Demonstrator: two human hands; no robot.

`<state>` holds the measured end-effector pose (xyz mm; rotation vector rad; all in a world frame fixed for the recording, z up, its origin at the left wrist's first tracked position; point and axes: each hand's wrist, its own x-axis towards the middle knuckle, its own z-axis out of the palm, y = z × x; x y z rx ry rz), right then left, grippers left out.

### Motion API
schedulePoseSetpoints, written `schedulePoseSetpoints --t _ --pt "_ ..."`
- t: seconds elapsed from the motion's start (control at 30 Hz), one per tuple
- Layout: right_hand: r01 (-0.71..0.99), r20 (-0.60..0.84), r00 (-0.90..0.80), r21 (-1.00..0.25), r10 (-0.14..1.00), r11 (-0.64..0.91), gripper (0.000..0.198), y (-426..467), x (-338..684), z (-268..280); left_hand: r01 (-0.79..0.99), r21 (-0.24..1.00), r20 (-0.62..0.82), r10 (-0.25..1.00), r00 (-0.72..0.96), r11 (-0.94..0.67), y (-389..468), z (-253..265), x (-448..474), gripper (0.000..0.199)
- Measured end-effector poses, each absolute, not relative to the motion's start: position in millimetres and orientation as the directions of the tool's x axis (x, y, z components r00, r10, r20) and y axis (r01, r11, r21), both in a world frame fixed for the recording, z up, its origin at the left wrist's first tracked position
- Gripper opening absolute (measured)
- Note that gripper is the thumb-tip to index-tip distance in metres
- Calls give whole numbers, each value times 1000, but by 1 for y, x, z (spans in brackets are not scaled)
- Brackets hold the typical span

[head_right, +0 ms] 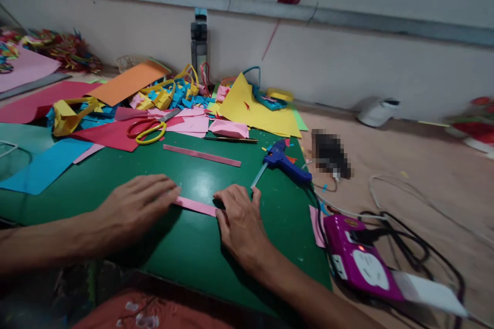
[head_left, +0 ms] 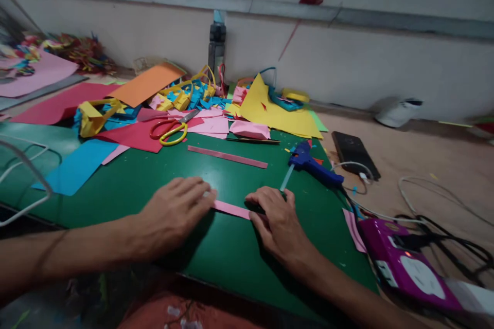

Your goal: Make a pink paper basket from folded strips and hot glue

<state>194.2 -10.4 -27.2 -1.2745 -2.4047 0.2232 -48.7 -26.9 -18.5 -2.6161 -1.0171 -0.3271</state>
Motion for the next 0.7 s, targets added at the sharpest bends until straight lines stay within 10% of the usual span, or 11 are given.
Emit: schedulePoseSetpoints --t 0.33,0.7 --pt "602 270 -791 496 548 625 29 -26 190 -25 554 -153 98 546 832 -818 -11 -21 -6 12" --pt "650 434 -760 499 484 573 27 -23 176 -7 639 -123 204 611 765 -759 -3 -16 -2 7"
